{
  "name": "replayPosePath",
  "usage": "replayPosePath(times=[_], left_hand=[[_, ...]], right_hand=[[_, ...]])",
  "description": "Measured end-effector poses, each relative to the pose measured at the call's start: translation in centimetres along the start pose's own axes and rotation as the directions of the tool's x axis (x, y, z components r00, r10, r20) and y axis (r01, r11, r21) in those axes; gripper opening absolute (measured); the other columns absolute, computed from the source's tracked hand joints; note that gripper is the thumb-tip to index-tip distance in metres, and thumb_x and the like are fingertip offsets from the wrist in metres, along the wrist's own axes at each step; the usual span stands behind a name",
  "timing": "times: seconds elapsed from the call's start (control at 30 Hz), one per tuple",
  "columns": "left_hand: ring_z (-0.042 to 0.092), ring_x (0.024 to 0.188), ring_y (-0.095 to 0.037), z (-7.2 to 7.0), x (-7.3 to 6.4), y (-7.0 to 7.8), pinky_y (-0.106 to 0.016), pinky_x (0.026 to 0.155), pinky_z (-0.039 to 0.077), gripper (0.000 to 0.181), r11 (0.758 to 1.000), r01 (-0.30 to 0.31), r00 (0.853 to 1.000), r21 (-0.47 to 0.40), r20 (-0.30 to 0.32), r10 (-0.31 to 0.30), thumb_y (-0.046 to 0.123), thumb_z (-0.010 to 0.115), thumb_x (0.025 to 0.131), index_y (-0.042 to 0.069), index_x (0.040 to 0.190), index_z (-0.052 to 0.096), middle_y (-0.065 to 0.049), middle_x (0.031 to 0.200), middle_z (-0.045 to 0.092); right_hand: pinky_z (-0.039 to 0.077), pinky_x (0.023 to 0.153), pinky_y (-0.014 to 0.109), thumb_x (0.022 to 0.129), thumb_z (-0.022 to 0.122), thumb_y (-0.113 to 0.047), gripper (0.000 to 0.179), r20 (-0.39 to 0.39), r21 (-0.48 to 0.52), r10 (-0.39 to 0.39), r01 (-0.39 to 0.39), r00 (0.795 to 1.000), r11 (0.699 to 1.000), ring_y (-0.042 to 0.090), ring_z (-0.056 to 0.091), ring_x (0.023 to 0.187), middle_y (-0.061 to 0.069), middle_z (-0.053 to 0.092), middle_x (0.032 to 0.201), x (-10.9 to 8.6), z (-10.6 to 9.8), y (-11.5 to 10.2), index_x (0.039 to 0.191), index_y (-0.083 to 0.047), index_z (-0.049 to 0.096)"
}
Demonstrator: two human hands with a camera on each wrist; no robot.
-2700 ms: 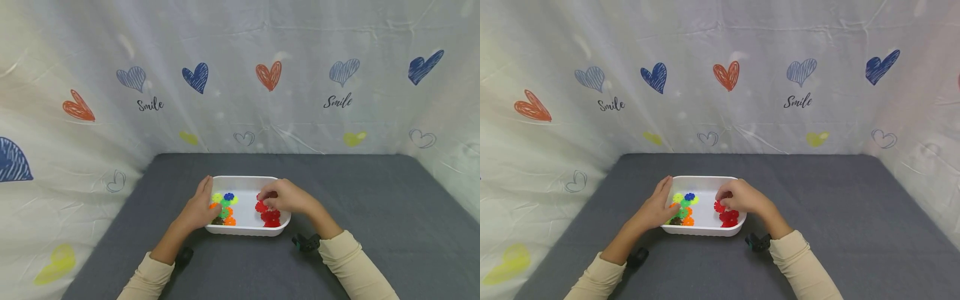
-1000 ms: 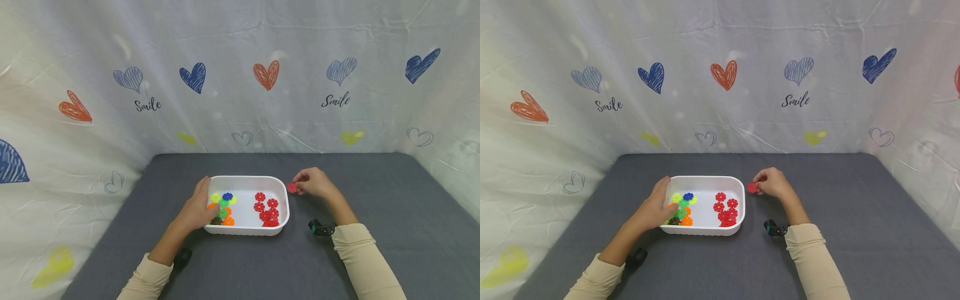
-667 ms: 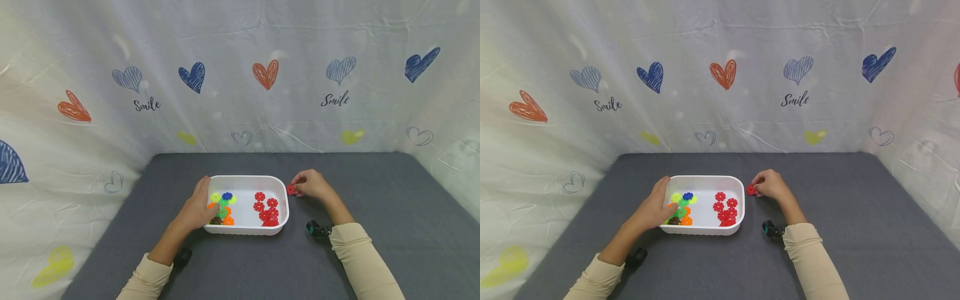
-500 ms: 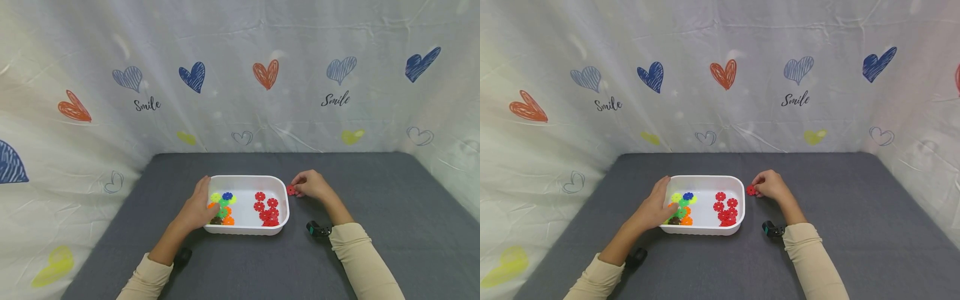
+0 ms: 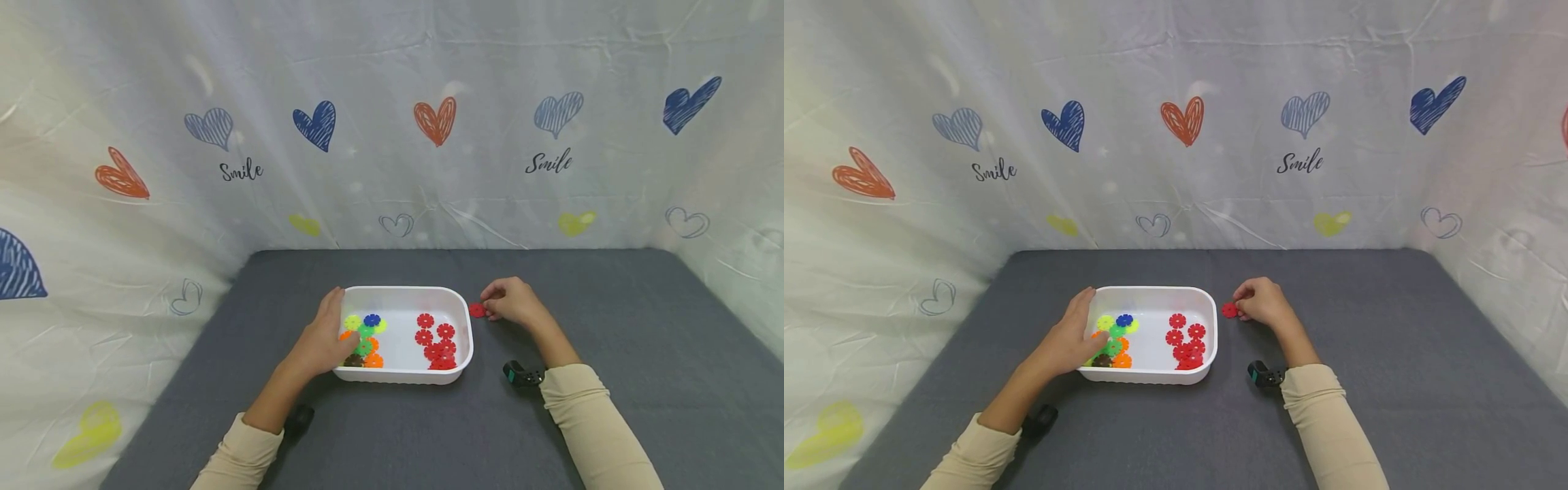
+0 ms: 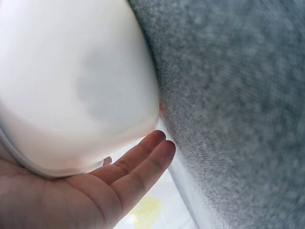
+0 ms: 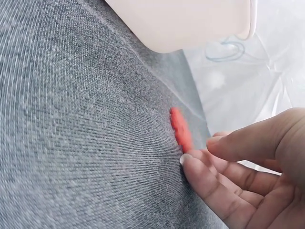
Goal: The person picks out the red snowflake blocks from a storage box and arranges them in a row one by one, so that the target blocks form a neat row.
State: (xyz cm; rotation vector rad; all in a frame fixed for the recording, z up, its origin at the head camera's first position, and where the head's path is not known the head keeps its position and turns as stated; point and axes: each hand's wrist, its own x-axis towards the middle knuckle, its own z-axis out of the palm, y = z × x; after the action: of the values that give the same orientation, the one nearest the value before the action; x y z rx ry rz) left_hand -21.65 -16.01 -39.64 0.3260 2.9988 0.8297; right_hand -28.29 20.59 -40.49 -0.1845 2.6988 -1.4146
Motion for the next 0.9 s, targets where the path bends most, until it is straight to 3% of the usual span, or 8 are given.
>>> replayPosePath(times=[0.3, 0.43, 0.53, 0.67, 0.73, 0.9], left_hand=[[0.047, 0.129, -0.044, 0.1, 0.0, -0.1, -0.061, 0.103, 0.039, 0.088, 1.000, -0.015, 1.000, -0.018, -0.012, 0.015, 0.026, 0.061, 0.091, 0.002, 0.159, 0.011, -0.016, 0.165, 0.009], [0.049, 0.126, -0.045, 0.1, 0.0, -0.2, -0.060, 0.101, 0.042, 0.086, 0.999, -0.045, 0.999, -0.029, -0.023, 0.044, 0.024, 0.060, 0.091, -0.001, 0.159, 0.012, -0.017, 0.164, 0.010], [0.050, 0.125, -0.045, 0.1, -0.1, -0.2, -0.060, 0.100, 0.042, 0.086, 0.998, -0.049, 0.998, -0.027, -0.027, 0.048, 0.024, 0.060, 0.091, -0.001, 0.158, 0.012, -0.017, 0.164, 0.010], [0.051, 0.124, -0.045, 0.1, -0.1, -0.2, -0.059, 0.100, 0.043, 0.087, 0.999, -0.044, 0.999, -0.021, -0.027, 0.044, 0.024, 0.060, 0.091, -0.001, 0.159, 0.012, -0.016, 0.164, 0.010], [0.052, 0.123, -0.045, 0.1, -0.1, -0.2, -0.059, 0.099, 0.043, 0.087, 0.999, -0.041, 0.999, -0.020, -0.027, 0.040, 0.024, 0.060, 0.091, -0.001, 0.159, 0.012, -0.016, 0.165, 0.009], [0.052, 0.123, -0.044, 0.1, -0.1, -0.1, -0.059, 0.100, 0.043, 0.086, 0.999, -0.029, 0.999, -0.020, -0.024, 0.029, 0.024, 0.060, 0.091, 0.000, 0.159, 0.013, -0.015, 0.165, 0.010]], right_hand=[[0.059, 0.062, 0.036, 0.090, 0.061, 0.005, 0.014, -0.032, -0.039, -0.030, 0.029, 0.999, 0.999, 0.022, 0.068, 0.067, 0.018, 0.069, 0.085, -0.2, -0.5, -0.7, 0.101, 0.012, 0.067], [0.057, 0.062, 0.036, 0.091, 0.063, -0.001, 0.016, -0.060, -0.128, -0.093, 0.085, 0.994, 0.988, 0.022, 0.067, 0.067, 0.017, 0.070, 0.092, -0.6, -0.9, -1.7, 0.104, 0.007, 0.069], [0.056, 0.068, 0.040, 0.091, 0.064, -0.004, 0.014, -0.083, -0.203, -0.171, 0.151, 0.982, 0.967, 0.026, 0.067, 0.076, 0.015, 0.071, 0.096, -1.2, -1.0, -3.0, 0.102, 0.002, 0.071], [0.055, 0.075, 0.047, 0.091, 0.065, -0.005, 0.012, -0.114, -0.287, -0.265, 0.224, 0.957, 0.931, 0.030, 0.066, 0.090, 0.012, 0.071, 0.097, -2.3, -0.5, -5.3, 0.100, -0.003, 0.073], [0.055, 0.075, 0.046, 0.090, 0.066, -0.003, 0.012, -0.120, -0.313, -0.315, 0.265, 0.942, 0.912, 0.029, 0.065, 0.088, 0.011, 0.071, 0.096, -2.9, 0.1, -6.5, 0.100, -0.003, 0.073], [0.056, 0.075, 0.042, 0.087, 0.069, 0.004, 0.013, -0.054, -0.391, -0.485, 0.428, 0.873, 0.814, 0.023, 0.065, 0.081, 0.009, 0.072, 0.092, -3.9, 2.5, -8.5, 0.097, -0.002, 0.075]])
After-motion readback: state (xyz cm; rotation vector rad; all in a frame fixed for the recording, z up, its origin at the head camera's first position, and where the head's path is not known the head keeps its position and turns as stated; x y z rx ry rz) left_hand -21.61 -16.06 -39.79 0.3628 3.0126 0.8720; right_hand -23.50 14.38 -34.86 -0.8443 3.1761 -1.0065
